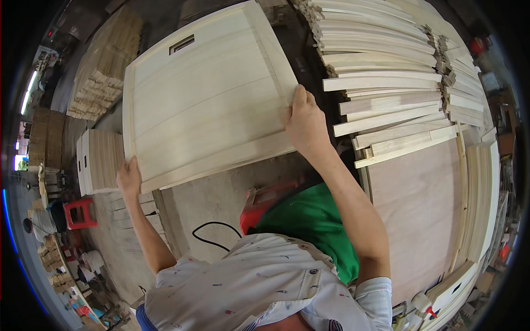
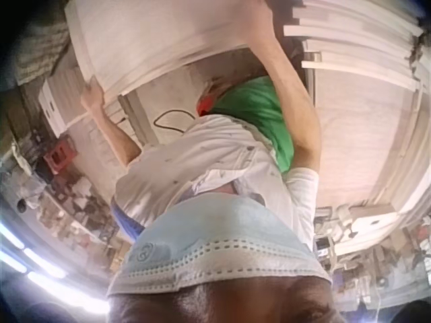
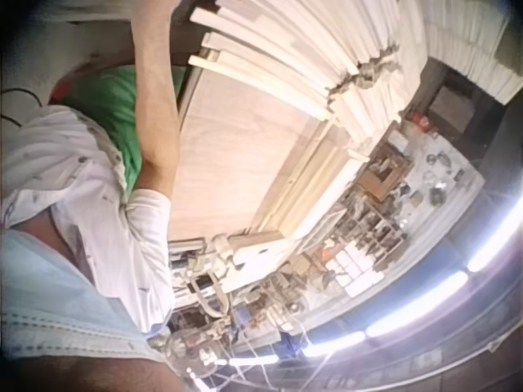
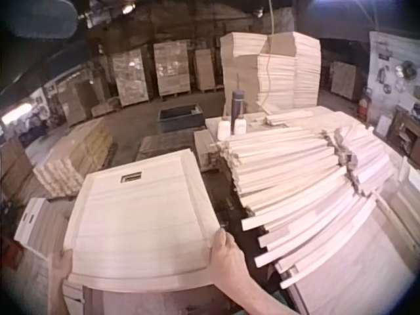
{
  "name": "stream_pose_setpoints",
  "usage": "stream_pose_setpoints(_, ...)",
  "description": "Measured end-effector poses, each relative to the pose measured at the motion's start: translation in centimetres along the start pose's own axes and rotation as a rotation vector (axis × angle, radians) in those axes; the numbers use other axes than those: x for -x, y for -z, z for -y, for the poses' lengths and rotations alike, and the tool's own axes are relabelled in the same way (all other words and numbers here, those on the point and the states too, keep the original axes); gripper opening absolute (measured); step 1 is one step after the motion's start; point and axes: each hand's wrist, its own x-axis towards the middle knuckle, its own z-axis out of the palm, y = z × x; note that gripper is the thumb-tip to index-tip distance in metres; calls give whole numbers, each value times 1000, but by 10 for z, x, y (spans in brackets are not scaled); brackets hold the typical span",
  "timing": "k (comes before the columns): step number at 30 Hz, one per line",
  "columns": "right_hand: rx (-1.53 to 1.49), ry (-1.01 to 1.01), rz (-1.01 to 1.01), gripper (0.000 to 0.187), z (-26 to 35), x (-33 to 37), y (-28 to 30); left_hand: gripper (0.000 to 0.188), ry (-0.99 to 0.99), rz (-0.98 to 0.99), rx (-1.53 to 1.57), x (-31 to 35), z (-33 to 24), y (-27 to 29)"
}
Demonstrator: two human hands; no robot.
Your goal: Assembling wooden panels using a pneumatic nail gun and wood glue.
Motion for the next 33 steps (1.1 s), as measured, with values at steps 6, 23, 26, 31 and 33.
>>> stream_pose_setpoints(6,33,5,9,41,4,10,-1,70,-50,-40,44,-9,6,-5)
stream_pose_setpoints(23,-190,-148,-138,26,-61,113,142,31,-1128,222,561,150,-269,-73)
stream_pose_setpoints(26,60,-392,-326,29,-141,203,219,32,-1382,747,734,283,-330,-112)
stream_pose_setpoints(31,871,-1008,-791,30,-222,359,445,24,-1847,1142,716,415,-380,-140)
stream_pose_setpoints(33,1126,-1190,-607,40,-244,415,516,23,-1999,1172,696,441,-392,-150)
